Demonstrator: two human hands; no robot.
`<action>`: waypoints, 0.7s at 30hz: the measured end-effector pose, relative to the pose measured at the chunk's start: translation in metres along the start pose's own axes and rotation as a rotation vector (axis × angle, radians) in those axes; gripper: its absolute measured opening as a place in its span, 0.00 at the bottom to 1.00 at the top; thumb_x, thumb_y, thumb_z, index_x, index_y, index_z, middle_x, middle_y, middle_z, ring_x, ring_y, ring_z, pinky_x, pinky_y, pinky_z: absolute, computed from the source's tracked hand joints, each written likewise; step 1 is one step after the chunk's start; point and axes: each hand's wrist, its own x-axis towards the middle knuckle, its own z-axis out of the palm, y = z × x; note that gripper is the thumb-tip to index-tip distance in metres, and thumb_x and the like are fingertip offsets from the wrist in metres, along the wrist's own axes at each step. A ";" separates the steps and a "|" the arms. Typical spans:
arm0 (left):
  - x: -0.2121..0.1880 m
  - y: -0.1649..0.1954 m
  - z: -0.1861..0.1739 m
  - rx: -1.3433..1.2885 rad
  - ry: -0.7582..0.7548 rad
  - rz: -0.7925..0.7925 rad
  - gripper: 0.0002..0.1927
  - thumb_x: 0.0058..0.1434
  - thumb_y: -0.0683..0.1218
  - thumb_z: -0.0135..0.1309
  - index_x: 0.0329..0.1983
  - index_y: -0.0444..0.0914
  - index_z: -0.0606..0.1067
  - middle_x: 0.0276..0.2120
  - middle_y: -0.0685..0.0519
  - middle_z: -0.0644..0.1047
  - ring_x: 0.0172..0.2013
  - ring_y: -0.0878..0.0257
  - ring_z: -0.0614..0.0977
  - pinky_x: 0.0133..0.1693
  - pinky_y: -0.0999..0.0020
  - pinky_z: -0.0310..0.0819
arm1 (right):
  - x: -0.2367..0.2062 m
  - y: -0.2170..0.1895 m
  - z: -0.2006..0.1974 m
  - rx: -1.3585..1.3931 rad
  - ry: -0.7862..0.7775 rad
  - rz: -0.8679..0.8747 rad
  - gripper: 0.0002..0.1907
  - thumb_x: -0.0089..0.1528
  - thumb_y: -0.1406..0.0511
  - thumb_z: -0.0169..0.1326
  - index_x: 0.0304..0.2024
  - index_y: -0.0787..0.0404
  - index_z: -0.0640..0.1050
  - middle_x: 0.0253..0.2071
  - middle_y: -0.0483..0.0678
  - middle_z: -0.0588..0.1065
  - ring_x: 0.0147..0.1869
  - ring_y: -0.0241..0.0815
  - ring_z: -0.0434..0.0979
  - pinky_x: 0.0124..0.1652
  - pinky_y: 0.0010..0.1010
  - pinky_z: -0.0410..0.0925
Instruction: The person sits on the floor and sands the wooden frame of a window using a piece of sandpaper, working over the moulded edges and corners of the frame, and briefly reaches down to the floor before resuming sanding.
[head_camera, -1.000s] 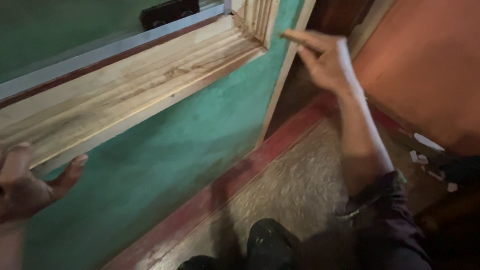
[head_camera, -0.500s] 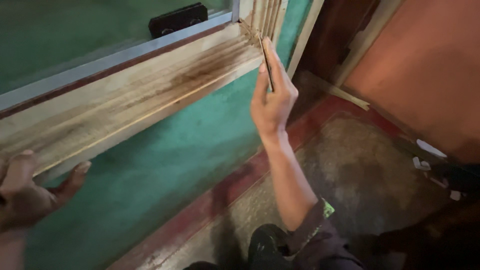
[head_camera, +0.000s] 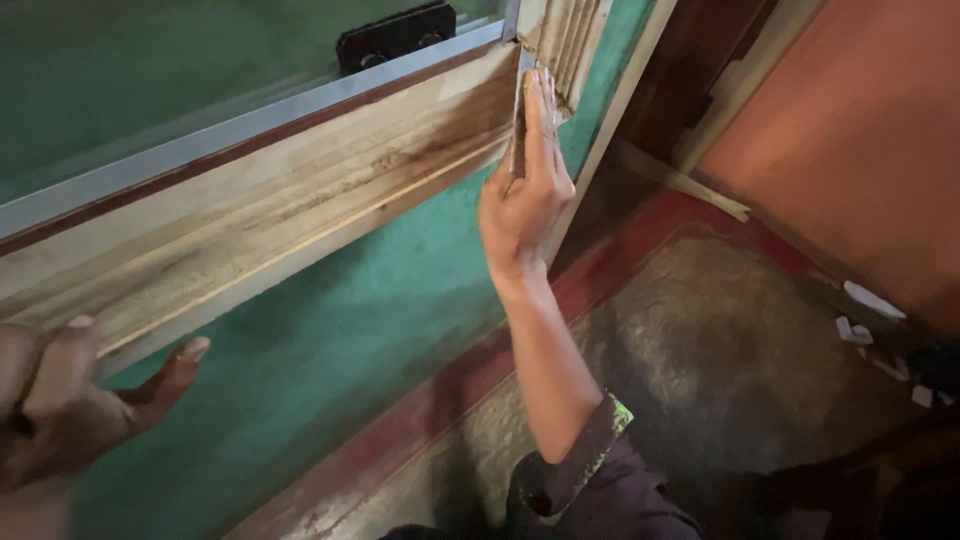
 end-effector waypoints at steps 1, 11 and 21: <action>0.001 0.000 -0.001 0.019 0.005 0.007 0.28 0.55 0.52 0.71 0.39 0.27 0.69 0.29 0.42 0.68 0.25 0.49 0.70 0.28 0.59 0.64 | 0.000 0.000 -0.001 -0.008 -0.020 -0.001 0.31 0.63 0.82 0.41 0.69 0.64 0.70 0.71 0.55 0.70 0.75 0.50 0.69 0.74 0.37 0.63; 0.019 0.008 -0.009 0.136 0.022 0.060 0.27 0.55 0.53 0.70 0.39 0.28 0.70 0.30 0.42 0.68 0.26 0.49 0.70 0.30 0.58 0.64 | -0.002 0.008 -0.034 -0.003 -0.027 -0.031 0.24 0.71 0.80 0.44 0.68 0.61 0.73 0.69 0.50 0.73 0.75 0.46 0.70 0.73 0.34 0.65; 0.025 0.007 -0.014 0.182 0.020 0.076 0.27 0.55 0.54 0.69 0.39 0.28 0.70 0.30 0.43 0.68 0.27 0.49 0.70 0.31 0.58 0.64 | 0.000 0.015 -0.006 -0.038 0.038 -0.042 0.28 0.68 0.82 0.44 0.69 0.62 0.71 0.71 0.52 0.69 0.78 0.49 0.65 0.74 0.35 0.63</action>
